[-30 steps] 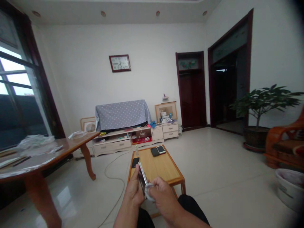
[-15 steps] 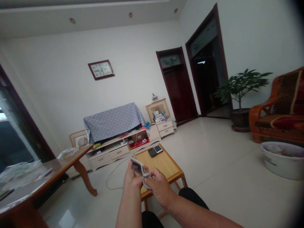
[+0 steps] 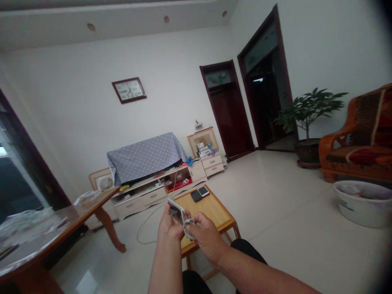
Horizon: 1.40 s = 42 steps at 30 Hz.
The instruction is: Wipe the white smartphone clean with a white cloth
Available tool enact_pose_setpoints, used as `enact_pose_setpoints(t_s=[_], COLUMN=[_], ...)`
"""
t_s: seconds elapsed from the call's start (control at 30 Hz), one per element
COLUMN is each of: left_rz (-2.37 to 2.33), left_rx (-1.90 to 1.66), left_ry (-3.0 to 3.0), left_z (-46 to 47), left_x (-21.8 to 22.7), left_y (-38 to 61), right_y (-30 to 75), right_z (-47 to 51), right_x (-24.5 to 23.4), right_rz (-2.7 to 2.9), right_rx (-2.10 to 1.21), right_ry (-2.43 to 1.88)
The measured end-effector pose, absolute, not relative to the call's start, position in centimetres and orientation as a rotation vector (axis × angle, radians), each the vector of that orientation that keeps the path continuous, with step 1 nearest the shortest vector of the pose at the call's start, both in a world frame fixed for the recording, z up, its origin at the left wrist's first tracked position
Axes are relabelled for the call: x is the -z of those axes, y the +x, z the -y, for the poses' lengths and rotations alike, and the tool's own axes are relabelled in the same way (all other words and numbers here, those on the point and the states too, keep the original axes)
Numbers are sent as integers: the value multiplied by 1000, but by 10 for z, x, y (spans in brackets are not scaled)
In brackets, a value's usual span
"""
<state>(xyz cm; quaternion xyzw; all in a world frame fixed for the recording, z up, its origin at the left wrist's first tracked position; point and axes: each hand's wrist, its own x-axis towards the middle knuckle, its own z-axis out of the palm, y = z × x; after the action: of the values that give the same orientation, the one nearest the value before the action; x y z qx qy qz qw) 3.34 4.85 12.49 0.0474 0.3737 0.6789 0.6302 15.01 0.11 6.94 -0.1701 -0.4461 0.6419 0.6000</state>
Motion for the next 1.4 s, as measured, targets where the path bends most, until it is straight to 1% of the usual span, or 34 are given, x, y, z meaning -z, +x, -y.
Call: enact_pose_setpoints(t_s=[0.17, 0.4, 0.53, 0.67, 0.87, 1.1, 1.17, 1.33, 1.4], left_rz=[-838, -839, -844, -832, -832, -833, -823, -766, -746], left_rx=[-1549, -1551, -1518, -1504, -1534, -1515, -1534, -1614, -1618], left_ry=[100, 70, 70, 71, 60, 78, 66, 43, 55], left_z=[-44, -44, -46, -46, -42, -41, -41, -38, -38], left_x=[-105, -87, -82, -81, -84, -89, -91, -92, -92], left_y=[29, 6, 8, 12, 9, 17, 17, 12, 10], right_y=[147, 131, 133, 135, 135, 137, 136, 133, 134], right_z=[-2, 12, 4, -2, 13, -3, -2, 11, 11], right_x=[-78, -53, -66, -74, -50, -77, -72, -41, -41], right_rz=[1110, 1074, 1078, 1099, 1114, 1132, 1146, 1146, 1143], right_rx=[-1427, -1579, -1516, -1490, -1574, -1443, -1440, -1501, -1495], right_ry=[-425, -499, -499, -446, -548, -463, -445, -486, -519])
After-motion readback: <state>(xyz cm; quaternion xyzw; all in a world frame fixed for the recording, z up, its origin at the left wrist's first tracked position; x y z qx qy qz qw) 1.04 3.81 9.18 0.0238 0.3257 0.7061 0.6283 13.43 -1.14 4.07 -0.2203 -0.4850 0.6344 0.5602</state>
